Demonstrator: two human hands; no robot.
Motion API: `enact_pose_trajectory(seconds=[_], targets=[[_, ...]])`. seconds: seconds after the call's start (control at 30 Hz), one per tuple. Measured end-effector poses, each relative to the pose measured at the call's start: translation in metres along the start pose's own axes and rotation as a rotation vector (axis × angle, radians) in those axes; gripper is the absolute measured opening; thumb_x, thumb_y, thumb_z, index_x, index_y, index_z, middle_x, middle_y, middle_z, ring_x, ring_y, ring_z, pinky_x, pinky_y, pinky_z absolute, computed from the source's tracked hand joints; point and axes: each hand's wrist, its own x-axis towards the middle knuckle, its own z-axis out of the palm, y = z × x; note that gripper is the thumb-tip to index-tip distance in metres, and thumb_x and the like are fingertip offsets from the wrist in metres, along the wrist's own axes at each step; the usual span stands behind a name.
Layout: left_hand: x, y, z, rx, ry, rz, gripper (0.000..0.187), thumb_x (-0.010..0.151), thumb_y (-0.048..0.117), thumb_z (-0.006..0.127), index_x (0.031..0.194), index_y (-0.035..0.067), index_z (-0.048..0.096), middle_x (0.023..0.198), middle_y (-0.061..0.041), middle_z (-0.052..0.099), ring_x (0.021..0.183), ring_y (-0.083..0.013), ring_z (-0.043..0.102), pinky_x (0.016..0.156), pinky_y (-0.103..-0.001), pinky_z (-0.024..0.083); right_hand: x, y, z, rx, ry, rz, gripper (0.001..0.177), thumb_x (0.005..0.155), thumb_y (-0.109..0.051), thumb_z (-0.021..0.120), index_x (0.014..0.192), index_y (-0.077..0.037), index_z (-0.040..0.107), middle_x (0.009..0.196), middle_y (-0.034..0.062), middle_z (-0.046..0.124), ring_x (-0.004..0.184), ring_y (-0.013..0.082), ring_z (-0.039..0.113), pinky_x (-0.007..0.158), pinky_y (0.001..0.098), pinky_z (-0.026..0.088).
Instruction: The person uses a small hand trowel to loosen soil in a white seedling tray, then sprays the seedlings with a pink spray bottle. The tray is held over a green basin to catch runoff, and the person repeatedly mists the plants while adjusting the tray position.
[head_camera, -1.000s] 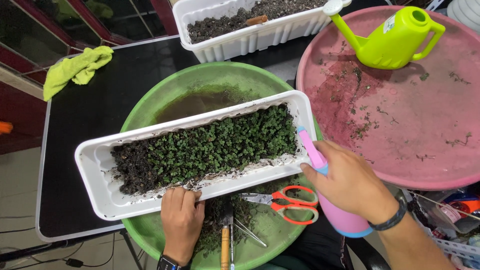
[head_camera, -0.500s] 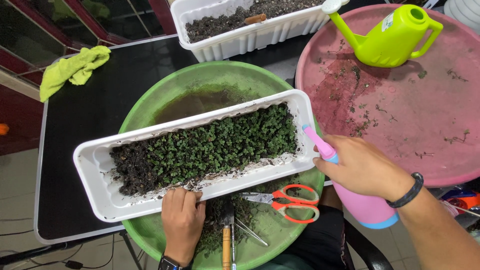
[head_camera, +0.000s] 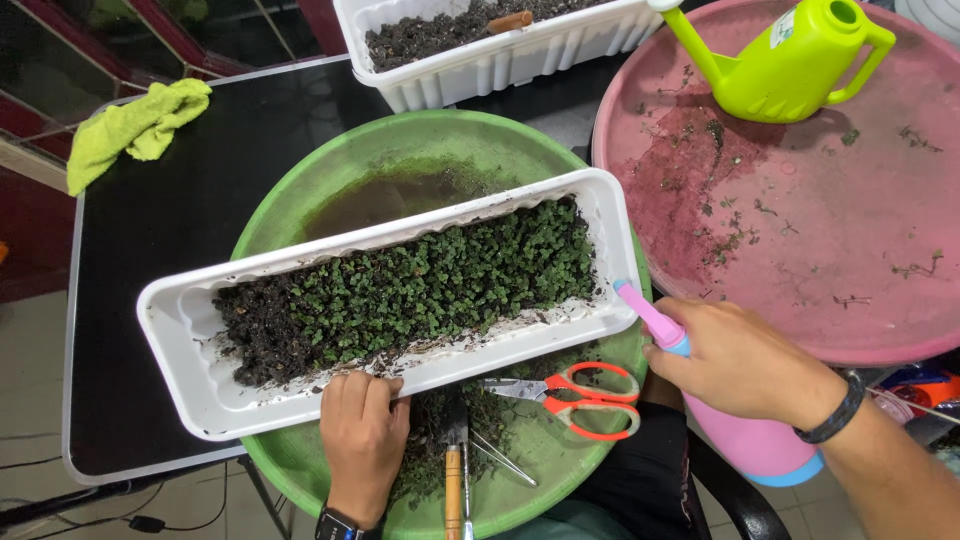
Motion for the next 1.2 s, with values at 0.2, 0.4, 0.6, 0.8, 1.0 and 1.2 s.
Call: enact_pose_trajectory(seconds=[0.2, 0.4, 0.6, 0.8, 1.0, 1.2], targets=[[-0.005, -0.003, 0.004, 0.013, -0.018, -0.011, 0.023, 0.088, 0.011, 0.080, 0.085, 0.007, 0.058, 0.082, -0.006, 0.051, 0.078, -0.0223, 0.045, 0.066, -0.035, 0.039, -0.002, 0.006, 0.012, -0.054, -0.023, -0.059, 0.023, 0.078, -0.037, 0.057, 0.092, -0.020, 0.064, 0.095, 0.0045, 0.072, 0.095, 0.0299, 0.067, 0.086, 0.0439, 0.049], [-0.003, -0.001, 0.002, 0.003, -0.018, -0.011, 0.023, 0.087, 0.007, 0.079, 0.082, 0.006, 0.057, 0.081, -0.006, 0.050, 0.078, -0.0221, 0.044, 0.065, -0.035, 0.038, -0.013, -0.009, -0.006, 0.105, -0.026, -0.101, 0.021, 0.082, -0.042, 0.061, 0.085, -0.022, 0.064, 0.082, -0.0018, 0.075, 0.077, 0.0219, 0.065, 0.079, 0.0374, 0.050], [-0.009, -0.005, 0.008, 0.022, -0.034, -0.017, 0.023, 0.088, 0.010, 0.079, 0.085, 0.007, 0.057, 0.084, -0.006, 0.051, 0.080, -0.0213, 0.045, 0.068, -0.034, 0.040, -0.002, -0.039, -0.003, 0.706, 0.086, -0.306, 0.064, 0.089, -0.031, 0.064, 0.151, -0.022, 0.052, 0.121, -0.0086, 0.076, 0.107, 0.0057, 0.065, 0.105, 0.0275, 0.044], [-0.007, -0.004, 0.009, 0.019, -0.022, -0.010, 0.022, 0.090, 0.010, 0.078, 0.083, 0.008, 0.056, 0.081, -0.005, 0.051, 0.077, -0.0202, 0.044, 0.066, -0.033, 0.039, 0.018, -0.100, 0.012, 1.554, -0.036, -0.081, 0.059, 0.087, -0.009, 0.063, 0.145, -0.007, 0.050, 0.125, 0.0155, 0.068, 0.085, 0.0295, 0.070, 0.064, 0.0489, 0.067], [-0.005, -0.003, 0.005, 0.006, -0.026, 0.000, 0.020, 0.090, 0.009, 0.076, 0.085, 0.007, 0.057, 0.082, -0.006, 0.050, 0.079, -0.0221, 0.045, 0.068, -0.034, 0.039, 0.019, -0.117, -0.003, 1.693, -0.081, 0.015, 0.042, 0.088, -0.018, 0.063, 0.128, -0.003, 0.062, 0.120, 0.0161, 0.073, 0.062, 0.0361, 0.067, 0.054, 0.0441, 0.054], [0.004, 0.002, -0.002, -0.009, 0.005, 0.012, 0.024, 0.090, 0.003, 0.074, 0.080, 0.007, 0.053, 0.080, -0.008, 0.047, 0.078, -0.0254, 0.043, 0.066, -0.037, 0.038, 0.029, -0.118, 0.008, 1.756, -0.047, -0.017, 0.035, 0.088, -0.016, 0.065, 0.121, -0.003, 0.063, 0.111, 0.0163, 0.072, 0.061, 0.0357, 0.067, 0.057, 0.0433, 0.055]])
